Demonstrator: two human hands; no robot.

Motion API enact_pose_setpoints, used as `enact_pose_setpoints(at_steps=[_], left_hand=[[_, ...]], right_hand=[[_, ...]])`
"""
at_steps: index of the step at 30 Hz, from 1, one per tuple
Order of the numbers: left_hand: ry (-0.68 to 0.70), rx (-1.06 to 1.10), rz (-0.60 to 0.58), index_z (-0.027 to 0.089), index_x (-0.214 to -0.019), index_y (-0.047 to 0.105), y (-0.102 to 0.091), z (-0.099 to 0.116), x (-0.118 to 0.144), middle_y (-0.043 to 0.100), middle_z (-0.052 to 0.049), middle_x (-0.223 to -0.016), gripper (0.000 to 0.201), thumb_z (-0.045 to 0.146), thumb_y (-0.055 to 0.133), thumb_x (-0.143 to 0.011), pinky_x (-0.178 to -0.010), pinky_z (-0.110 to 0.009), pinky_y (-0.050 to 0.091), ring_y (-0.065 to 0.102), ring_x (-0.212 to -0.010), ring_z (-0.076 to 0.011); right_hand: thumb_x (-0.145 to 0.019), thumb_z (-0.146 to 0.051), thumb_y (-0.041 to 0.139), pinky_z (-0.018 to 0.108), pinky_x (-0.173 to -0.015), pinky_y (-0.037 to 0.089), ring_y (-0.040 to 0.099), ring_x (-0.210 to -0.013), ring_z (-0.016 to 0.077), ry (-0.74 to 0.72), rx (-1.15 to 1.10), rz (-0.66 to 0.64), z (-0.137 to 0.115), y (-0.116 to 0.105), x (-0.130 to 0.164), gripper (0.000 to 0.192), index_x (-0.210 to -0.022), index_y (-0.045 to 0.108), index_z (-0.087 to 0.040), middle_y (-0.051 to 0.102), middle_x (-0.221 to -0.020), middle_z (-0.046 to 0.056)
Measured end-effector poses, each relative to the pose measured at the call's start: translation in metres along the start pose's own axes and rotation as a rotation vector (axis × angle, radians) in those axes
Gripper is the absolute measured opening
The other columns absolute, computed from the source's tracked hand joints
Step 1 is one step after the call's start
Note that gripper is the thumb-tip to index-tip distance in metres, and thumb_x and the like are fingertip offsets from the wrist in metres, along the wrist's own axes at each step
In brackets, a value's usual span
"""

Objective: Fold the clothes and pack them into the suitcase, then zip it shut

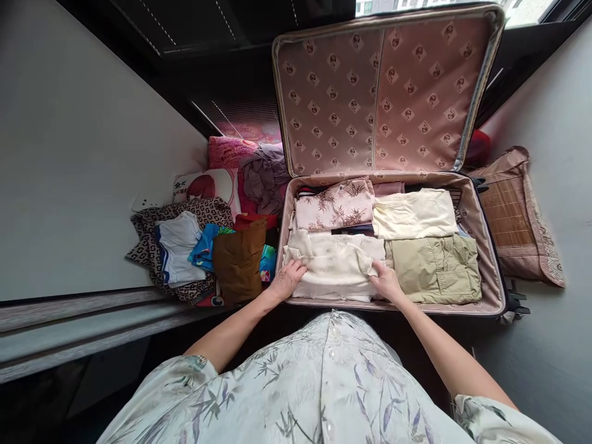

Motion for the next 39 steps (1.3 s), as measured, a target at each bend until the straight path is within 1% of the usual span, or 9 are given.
enact_pose_setpoints(at_steps=[8, 15, 20, 23, 25, 27, 30, 33, 39], left_hand=[[0.048, -0.007, -0.047, 0.015, -0.098, 0.071, -0.002, 0.001, 0.013, 0.064, -0.012, -0.099, 0.033, 0.005, 0.039, -0.100, -0.081, -0.034, 0.049, 0.058, -0.094, -0.0242], [0.054, 0.042, 0.072, 0.015, -0.098, 0.070, -0.012, -0.004, 0.016, 0.064, -0.012, -0.101, 0.033, 0.003, 0.039, -0.099, -0.085, -0.034, 0.048, 0.057, -0.097, -0.0244], [0.131, 0.102, 0.026, 0.016, -0.097, 0.069, -0.005, 0.002, 0.031, 0.063, -0.012, -0.100, 0.032, 0.003, 0.040, -0.099, -0.086, -0.036, 0.051, 0.057, -0.095, -0.0239], [0.117, 0.169, -0.043, 0.018, -0.114, 0.068, -0.006, 0.001, 0.038, 0.063, -0.012, -0.114, 0.024, 0.011, 0.055, -0.096, -0.094, -0.041, 0.052, 0.059, -0.104, -0.0262], [0.098, 0.217, -0.051, 0.021, -0.132, 0.061, -0.011, 0.000, 0.042, 0.058, -0.014, -0.132, 0.041, 0.020, 0.067, -0.092, -0.101, -0.048, 0.051, 0.056, -0.118, -0.0314], [0.052, 0.234, -0.024, 0.024, -0.146, 0.052, -0.015, -0.002, 0.043, 0.048, -0.017, -0.149, 0.058, 0.026, 0.071, -0.091, -0.108, -0.054, 0.047, 0.049, -0.135, -0.0364], [-0.023, 0.190, -0.017, 0.025, -0.157, 0.039, -0.007, -0.001, 0.034, 0.027, -0.019, -0.168, 0.079, 0.022, 0.076, -0.087, -0.119, -0.060, 0.036, 0.025, -0.155, -0.0418], [-0.067, 0.122, -0.151, 0.029, -0.164, 0.029, 0.018, 0.001, 0.013, 0.009, -0.019, -0.174, 0.114, 0.019, 0.091, -0.069, -0.123, -0.069, 0.023, 0.002, -0.159, -0.0489], [-0.105, 0.064, -0.276, 0.033, -0.168, 0.017, 0.037, -0.002, -0.014, -0.006, -0.021, -0.174, 0.141, 0.025, 0.101, -0.055, -0.121, -0.075, 0.011, -0.010, -0.156, -0.0532]], right_hand=[[-0.065, -0.035, 0.051, 0.031, -0.068, 0.047, 0.062, -0.068, 0.0210, 0.000, 0.021, 0.065, -0.005, -0.007, 0.017, 0.040, -0.097, 0.074, -0.024, 0.072, -0.076, 0.003], [-0.072, -0.038, 0.051, 0.028, -0.064, 0.045, 0.055, -0.064, 0.0176, 0.005, 0.035, 0.045, -0.001, -0.014, 0.029, 0.034, -0.095, 0.070, -0.022, 0.065, -0.071, 0.000], [-0.077, -0.033, 0.052, 0.026, -0.067, 0.044, 0.056, -0.067, 0.0170, -0.068, 0.136, -0.148, 0.011, -0.009, 0.038, 0.025, -0.094, 0.066, -0.022, 0.064, -0.071, 0.000], [-0.084, -0.032, 0.051, 0.028, -0.072, 0.046, 0.061, -0.074, 0.0195, -0.073, 0.301, -0.320, 0.012, -0.001, 0.043, 0.026, -0.104, 0.064, -0.021, 0.069, -0.082, 0.004], [-0.089, -0.037, 0.055, 0.032, -0.074, 0.047, 0.064, -0.081, 0.0246, -0.038, 0.519, -0.293, 0.003, -0.006, 0.045, 0.038, -0.121, 0.063, -0.019, 0.072, -0.093, 0.010], [-0.093, -0.045, 0.058, 0.040, -0.080, 0.049, 0.066, -0.094, 0.0327, -0.052, 0.745, -0.116, -0.018, -0.017, 0.047, 0.057, -0.141, 0.056, -0.015, 0.071, -0.111, 0.020], [-0.090, -0.049, 0.067, 0.052, -0.098, 0.045, 0.051, -0.133, 0.0448, -0.280, 0.885, 0.086, -0.055, -0.018, 0.051, 0.076, -0.157, 0.044, -0.021, 0.048, -0.153, 0.027], [-0.080, -0.046, 0.082, 0.056, -0.111, 0.037, 0.026, -0.153, 0.0457, -0.488, 0.879, -0.059, -0.054, 0.011, 0.041, 0.085, -0.156, 0.045, -0.040, 0.028, -0.171, 0.014], [-0.072, -0.051, 0.086, 0.060, -0.119, 0.026, 0.018, -0.157, 0.0450, -0.493, 0.860, -0.237, 0.000, 0.043, 0.010, 0.093, -0.155, 0.045, -0.046, 0.018, -0.175, 0.006]])
Point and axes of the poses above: each hand's wrist, its own x-axis away from the middle knuckle, its own y-axis out of the palm, z = x × y, the point moved 6 cm from there along -x, towards the middle knuckle
